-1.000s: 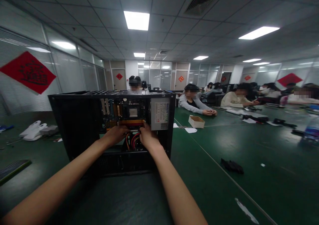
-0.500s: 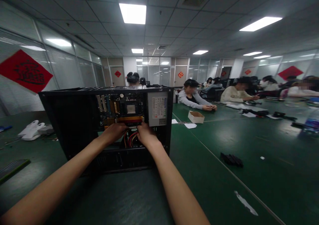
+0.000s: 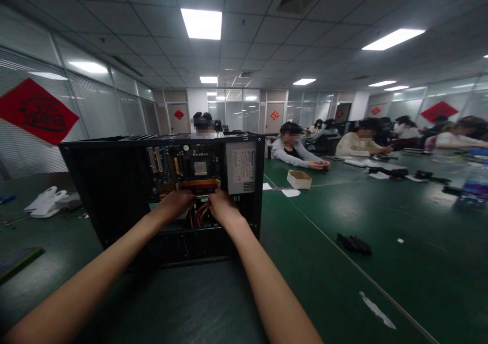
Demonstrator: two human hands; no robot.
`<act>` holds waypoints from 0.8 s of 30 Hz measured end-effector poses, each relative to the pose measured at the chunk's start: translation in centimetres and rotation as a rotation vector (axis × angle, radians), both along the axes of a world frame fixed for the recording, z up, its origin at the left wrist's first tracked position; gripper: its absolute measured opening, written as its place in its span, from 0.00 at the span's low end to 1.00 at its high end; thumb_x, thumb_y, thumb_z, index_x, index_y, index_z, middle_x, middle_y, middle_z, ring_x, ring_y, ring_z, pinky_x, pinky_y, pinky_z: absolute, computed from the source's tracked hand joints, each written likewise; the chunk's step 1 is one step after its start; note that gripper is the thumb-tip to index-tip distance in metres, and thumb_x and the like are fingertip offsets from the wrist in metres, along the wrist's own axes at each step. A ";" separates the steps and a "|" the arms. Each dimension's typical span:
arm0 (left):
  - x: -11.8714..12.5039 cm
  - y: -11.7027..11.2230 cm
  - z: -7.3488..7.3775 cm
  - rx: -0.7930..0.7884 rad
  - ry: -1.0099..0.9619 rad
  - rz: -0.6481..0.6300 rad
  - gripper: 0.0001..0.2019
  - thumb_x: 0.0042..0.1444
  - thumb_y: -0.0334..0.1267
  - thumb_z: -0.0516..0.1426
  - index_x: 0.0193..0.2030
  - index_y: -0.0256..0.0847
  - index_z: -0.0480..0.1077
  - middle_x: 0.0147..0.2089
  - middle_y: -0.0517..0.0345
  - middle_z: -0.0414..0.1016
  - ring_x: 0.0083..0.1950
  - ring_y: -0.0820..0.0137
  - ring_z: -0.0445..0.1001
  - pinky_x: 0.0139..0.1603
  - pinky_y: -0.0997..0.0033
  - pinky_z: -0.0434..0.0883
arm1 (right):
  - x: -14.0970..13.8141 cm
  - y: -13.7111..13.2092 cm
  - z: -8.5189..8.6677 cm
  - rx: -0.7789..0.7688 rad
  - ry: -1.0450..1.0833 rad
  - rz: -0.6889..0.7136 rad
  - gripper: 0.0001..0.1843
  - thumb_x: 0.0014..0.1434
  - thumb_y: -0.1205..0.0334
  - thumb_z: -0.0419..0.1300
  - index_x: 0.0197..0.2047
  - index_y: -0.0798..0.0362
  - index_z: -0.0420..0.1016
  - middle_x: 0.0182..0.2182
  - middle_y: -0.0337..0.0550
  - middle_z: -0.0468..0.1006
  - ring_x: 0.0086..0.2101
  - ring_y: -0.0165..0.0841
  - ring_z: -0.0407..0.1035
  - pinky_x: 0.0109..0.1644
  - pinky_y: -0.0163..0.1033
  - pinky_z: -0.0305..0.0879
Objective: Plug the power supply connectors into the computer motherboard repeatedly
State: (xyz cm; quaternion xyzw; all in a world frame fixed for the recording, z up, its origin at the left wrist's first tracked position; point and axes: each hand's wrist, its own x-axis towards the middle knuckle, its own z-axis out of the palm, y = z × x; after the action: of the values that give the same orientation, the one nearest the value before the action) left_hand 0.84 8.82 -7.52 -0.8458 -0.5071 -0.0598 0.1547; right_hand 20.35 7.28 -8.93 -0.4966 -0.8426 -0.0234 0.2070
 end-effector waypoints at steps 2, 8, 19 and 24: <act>0.3 0.0 0.0 0.011 0.019 0.028 0.14 0.64 0.33 0.51 0.48 0.39 0.77 0.47 0.44 0.79 0.48 0.56 0.78 0.45 0.62 0.72 | 0.0 0.0 -0.1 0.004 -0.017 0.002 0.11 0.61 0.68 0.56 0.44 0.57 0.78 0.46 0.53 0.74 0.46 0.38 0.70 0.48 0.37 0.64; 0.5 0.1 0.0 0.031 -0.005 0.043 0.12 0.64 0.33 0.51 0.46 0.37 0.75 0.46 0.43 0.78 0.47 0.55 0.79 0.43 0.62 0.73 | 0.1 -0.3 -0.2 0.143 -0.110 0.016 0.10 0.63 0.67 0.54 0.41 0.55 0.78 0.43 0.52 0.73 0.47 0.40 0.69 0.47 0.38 0.64; 0.4 0.3 -0.1 -0.006 -0.091 0.034 0.13 0.64 0.33 0.50 0.42 0.37 0.77 0.45 0.41 0.80 0.47 0.55 0.79 0.45 0.61 0.73 | -0.9 2.5 0.6 0.215 -0.312 0.155 0.12 0.66 0.70 0.50 0.46 0.56 0.73 0.47 0.50 0.73 0.41 0.37 0.73 0.40 0.37 0.65; 0.2 0.5 -0.2 -0.015 -0.121 -0.008 0.11 0.62 0.32 0.53 0.41 0.37 0.77 0.45 0.42 0.80 0.48 0.56 0.79 0.47 0.63 0.73 | -0.6 2.5 0.1 0.203 -0.262 0.155 0.09 0.66 0.68 0.52 0.46 0.56 0.72 0.47 0.49 0.72 0.41 0.35 0.73 0.42 0.36 0.64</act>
State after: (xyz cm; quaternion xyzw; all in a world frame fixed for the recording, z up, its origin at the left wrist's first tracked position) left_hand 1.00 9.36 -7.74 -0.8439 -0.5124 -0.1076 0.1172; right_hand 19.70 9.82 -8.81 -0.3996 -0.8914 -0.1567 0.1455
